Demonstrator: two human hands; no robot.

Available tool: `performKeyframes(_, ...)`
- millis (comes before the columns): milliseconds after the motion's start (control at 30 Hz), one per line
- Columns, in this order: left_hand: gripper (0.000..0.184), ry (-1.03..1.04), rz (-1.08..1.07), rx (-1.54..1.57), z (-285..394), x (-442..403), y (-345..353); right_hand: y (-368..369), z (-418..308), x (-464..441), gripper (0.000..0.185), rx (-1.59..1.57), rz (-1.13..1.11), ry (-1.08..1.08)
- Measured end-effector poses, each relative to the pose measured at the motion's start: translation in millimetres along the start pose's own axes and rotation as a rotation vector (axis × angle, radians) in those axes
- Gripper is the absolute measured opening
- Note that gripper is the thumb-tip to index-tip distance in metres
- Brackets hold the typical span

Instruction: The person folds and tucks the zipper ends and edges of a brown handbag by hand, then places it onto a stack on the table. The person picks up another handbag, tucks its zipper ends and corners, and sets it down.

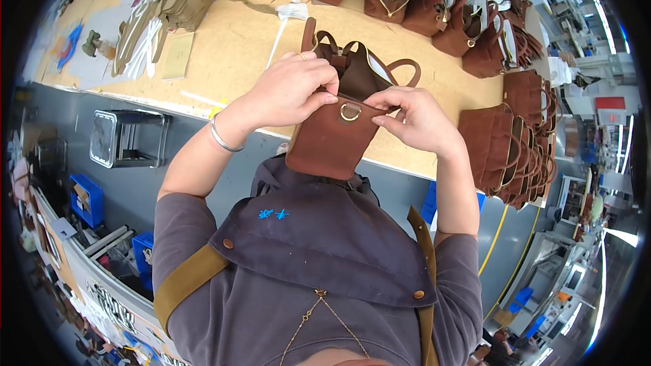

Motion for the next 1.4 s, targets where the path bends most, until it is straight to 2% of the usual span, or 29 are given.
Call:
performKeyframes(267, 0.014, -0.007, -0.003, 0.012, 0.8, 2.7, -0.4, 4.3, -0.6, -1.1, 0.020, 0.066, -0.021, 0.025)
performKeyframes(333, 0.014, -0.030, -0.017, 0.004, 1.5, 2.6, -1.6, 4.8, -2.3, -1.2, 0.019, 0.160, -0.009, -0.056)
performKeyframes(467, 0.014, -0.051, -0.035, 0.024, -0.2, 4.5, -2.1, 4.3, -1.0, -2.0, 0.019, 0.214, -0.003, -0.087)
performKeyframes(667, 0.015, -0.008, 0.016, 0.126, -3.3, 2.8, -0.5, 1.5, 2.1, -5.6, 0.017, 0.160, -0.049, -0.092)
performKeyframes(733, 0.014, 0.026, -0.003, 0.071, -5.5, 2.5, 0.2, 3.2, 1.7, -6.6, 0.016, 0.135, -0.079, 0.071)
performKeyframes(833, 0.013, 0.046, -0.033, 0.015, -4.6, 2.9, 0.2, 7.5, 6.2, -8.5, 0.016, 0.120, -0.015, -0.065)
performKeyframes(967, 0.013, 0.022, -0.017, 0.019, -7.3, 2.7, 6.4, 8.1, 6.9, -7.6, 0.015, 0.146, -0.005, -0.080)
performKeyframes(1033, 0.012, 0.004, -0.011, 0.008, -5.3, 1.5, 6.4, 7.4, 5.6, -8.2, 0.013, 0.137, -0.033, 0.037)
performKeyframes(1167, 0.010, 0.000, 0.005, 0.029, -7.8, -0.2, 8.9, 13.5, -6.3, -8.9, 0.011, 0.209, 0.068, -0.030)
performKeyframes(1233, 0.010, 0.010, 0.007, 0.037, -8.1, -0.1, 8.3, 16.3, -15.0, -11.1, 0.012, 0.127, 0.154, -0.054)
performKeyframes(1400, 0.010, 0.040, -0.014, 0.047, -3.9, 0.3, 2.0, 16.0, -2.8, -16.2, 0.013, 0.010, 0.057, 0.060)
Point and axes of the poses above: each hand's wrist, its own x-axis away from the middle knuckle, its own y-axis out of the palm, z = x × y, the point moved 3 cm from there along -x, towards the middle knuckle
